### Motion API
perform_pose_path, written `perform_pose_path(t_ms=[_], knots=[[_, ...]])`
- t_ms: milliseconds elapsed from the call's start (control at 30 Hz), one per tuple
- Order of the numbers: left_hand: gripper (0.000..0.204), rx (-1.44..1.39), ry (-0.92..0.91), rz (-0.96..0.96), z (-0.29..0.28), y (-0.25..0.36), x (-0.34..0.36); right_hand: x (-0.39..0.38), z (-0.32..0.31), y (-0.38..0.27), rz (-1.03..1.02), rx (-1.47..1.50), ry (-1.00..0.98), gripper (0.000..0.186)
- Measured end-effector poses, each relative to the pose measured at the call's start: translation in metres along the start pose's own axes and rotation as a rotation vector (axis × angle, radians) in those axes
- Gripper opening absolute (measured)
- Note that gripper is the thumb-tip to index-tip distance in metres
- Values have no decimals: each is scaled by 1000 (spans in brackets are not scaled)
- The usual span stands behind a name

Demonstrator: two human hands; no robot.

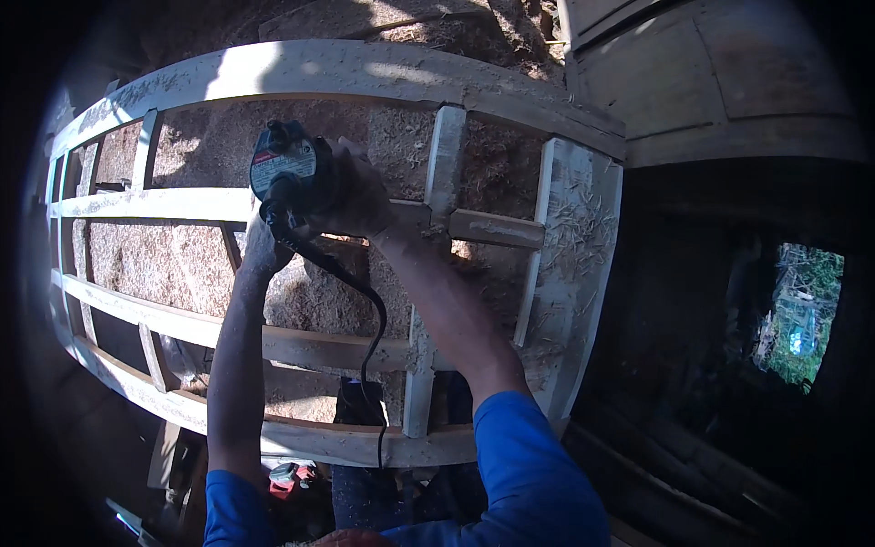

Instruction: The person uses a handheld power router to smooth the inner edges of a wooden frame, moving the tool along the wood while sawdust accumulates on their hands and the workspace.

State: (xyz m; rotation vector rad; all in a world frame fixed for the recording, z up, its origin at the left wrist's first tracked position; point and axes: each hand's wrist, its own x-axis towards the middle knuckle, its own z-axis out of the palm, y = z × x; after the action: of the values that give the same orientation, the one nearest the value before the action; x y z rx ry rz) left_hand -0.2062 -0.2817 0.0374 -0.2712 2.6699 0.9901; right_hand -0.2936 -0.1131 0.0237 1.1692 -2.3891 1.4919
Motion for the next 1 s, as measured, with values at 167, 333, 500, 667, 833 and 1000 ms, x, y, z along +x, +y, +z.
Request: perform_pose_path(t_ms=[167, 333, 500, 667, 833, 1000], knots=[[87, -46, -40, -46, -1, -10, 2, 2, 8, 0, -84, -261, -65, 103], [76, -97, -7, -25, 4, -33, 3, 7, 14, -2, -128, -246, 7, 85], [66, -186, 69, -18, -1, -23, -5, 7, 24, 6, -166, -294, 17, 75], [56, 34, 167, 66, -1, -32, -1, 14, 26, 2, -268, -360, 33, 75], [53, -34, 131, 61, 6, -40, 0, 12, 20, -1, -162, -264, 15, 84], [57, 88, 182, 155, 11, -65, 8, 15, 21, -6, -190, -271, 19, 89]])
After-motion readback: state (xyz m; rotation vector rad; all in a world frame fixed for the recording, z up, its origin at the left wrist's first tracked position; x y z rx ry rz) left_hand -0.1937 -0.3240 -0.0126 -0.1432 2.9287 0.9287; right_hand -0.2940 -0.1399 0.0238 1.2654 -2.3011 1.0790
